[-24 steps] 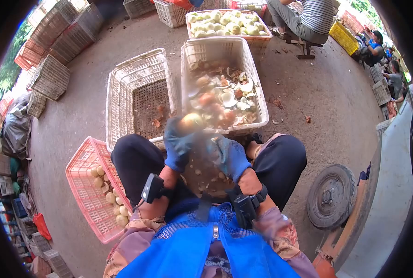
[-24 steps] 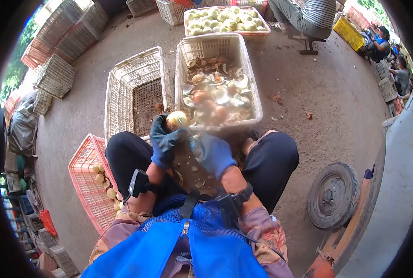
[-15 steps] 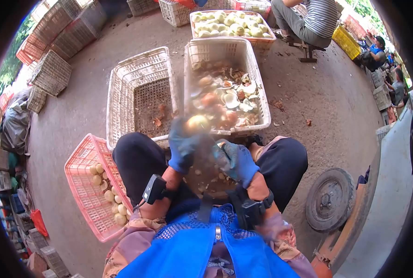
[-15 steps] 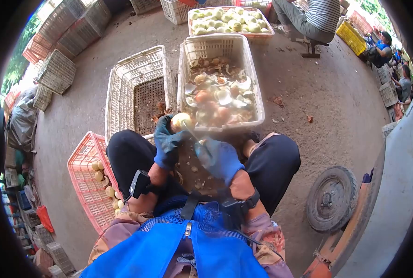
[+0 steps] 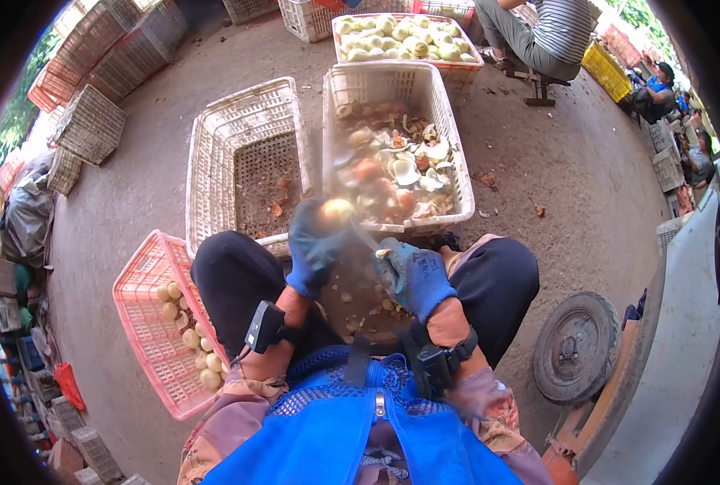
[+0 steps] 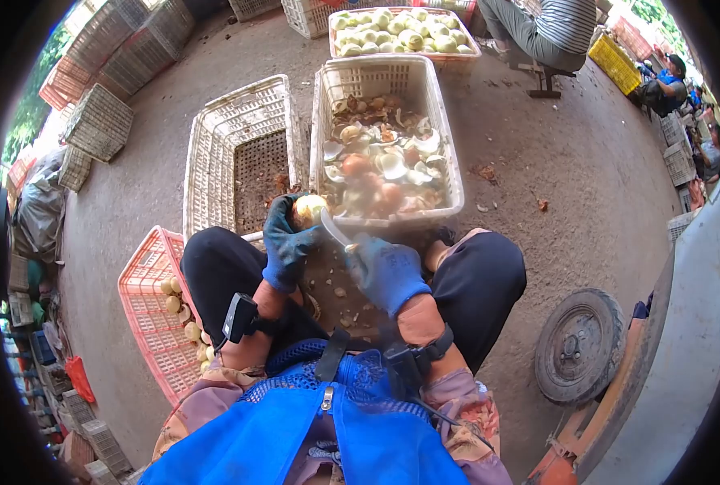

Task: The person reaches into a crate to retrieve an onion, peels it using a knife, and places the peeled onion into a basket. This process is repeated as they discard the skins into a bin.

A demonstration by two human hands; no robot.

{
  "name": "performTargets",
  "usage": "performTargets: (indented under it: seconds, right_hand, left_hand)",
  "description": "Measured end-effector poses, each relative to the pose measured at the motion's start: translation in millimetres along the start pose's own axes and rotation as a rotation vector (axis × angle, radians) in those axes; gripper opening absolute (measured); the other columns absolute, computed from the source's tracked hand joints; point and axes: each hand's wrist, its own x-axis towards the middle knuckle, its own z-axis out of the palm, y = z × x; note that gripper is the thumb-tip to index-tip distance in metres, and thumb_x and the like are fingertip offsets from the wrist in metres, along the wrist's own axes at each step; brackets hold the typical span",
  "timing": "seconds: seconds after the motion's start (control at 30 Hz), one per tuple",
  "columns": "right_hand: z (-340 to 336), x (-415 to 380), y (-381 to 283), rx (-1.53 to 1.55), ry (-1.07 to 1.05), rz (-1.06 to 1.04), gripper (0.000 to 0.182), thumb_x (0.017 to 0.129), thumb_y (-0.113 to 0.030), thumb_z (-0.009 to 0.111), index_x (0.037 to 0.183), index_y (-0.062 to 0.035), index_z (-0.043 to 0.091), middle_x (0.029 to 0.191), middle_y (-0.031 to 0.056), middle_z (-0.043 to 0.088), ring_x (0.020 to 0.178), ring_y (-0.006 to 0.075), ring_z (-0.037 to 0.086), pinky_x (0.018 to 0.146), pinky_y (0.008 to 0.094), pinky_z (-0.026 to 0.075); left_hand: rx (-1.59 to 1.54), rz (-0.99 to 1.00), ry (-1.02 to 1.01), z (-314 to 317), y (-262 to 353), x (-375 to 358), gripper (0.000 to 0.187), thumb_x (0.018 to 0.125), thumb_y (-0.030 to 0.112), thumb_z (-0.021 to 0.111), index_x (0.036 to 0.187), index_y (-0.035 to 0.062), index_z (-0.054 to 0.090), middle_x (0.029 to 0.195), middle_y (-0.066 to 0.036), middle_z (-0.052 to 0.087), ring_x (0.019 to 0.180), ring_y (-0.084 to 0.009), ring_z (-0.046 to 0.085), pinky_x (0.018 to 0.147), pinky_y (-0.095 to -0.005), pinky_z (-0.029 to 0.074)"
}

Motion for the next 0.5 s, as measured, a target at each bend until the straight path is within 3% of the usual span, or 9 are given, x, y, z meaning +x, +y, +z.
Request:
performTargets:
  seconds: [0.1, 0.2, 0.27, 0.5]
  right_hand:
    - [2.8, 0.9, 6.4, -0.074, -0.056, 0.027, 0.02, 0.095, -0.028, 0.055, 0.093, -0.0087, 0.06, 0.081, 0.0176, 0.066, 0.077, 0.04, 0.064, 0.066, 0.0511, 0.049]
    - [11.5, 0.9, 17.5, -0.008, 0.002, 0.154, 0.021, 0.093, -0.03, 0.057, 0.094, -0.0092, 0.061, 0.085, 0.0187, 0.067, 0.08, 0.0408, 0.064, 0.069, 0.0516, 0.049]
    - [3.0, 1.9, 12.3, 0.132, -0.093, 0.169, 0.021, 0.091, -0.03, 0.06, 0.093, -0.0098, 0.062, 0.087, 0.0191, 0.068, 0.082, 0.0417, 0.064, 0.07, 0.0522, 0.049]
    - [3.0, 1.1, 11.5, 0.102, -0.084, 0.0, 0.02, 0.093, -0.029, 0.057, 0.094, -0.0101, 0.063, 0.082, 0.0176, 0.066, 0.078, 0.0397, 0.065, 0.068, 0.0503, 0.05]
  left_hand:
    - [0.005, -0.04, -0.045, 0.7, 5.7, -1.4, 0.048, 0.072, 0.002, 0.076, 0.116, 0.0, 0.058, 0.104, -0.004, 0.063, 0.093, -0.0117, 0.061, 0.087, -0.0268, 0.05]
    - [0.075, 0.079, -0.071, 1.2, -1.5, -6.3, 0.047, 0.071, 0.0, 0.075, 0.115, 0.0001, 0.058, 0.104, -0.004, 0.063, 0.093, -0.0117, 0.061, 0.085, -0.0272, 0.051]
    - [-0.022, -0.025, -0.073, 0.5, -4.0, -5.0, 0.047, 0.071, 0.0, 0.075, 0.115, 0.0, 0.058, 0.104, -0.004, 0.064, 0.093, -0.0118, 0.061, 0.084, -0.0275, 0.052]
    - [-0.02, -0.053, -0.018, -3.4, -7.9, 0.8, 0.048, 0.071, 0.0, 0.076, 0.116, -0.0004, 0.058, 0.105, -0.005, 0.064, 0.094, -0.0123, 0.062, 0.085, -0.0279, 0.053]
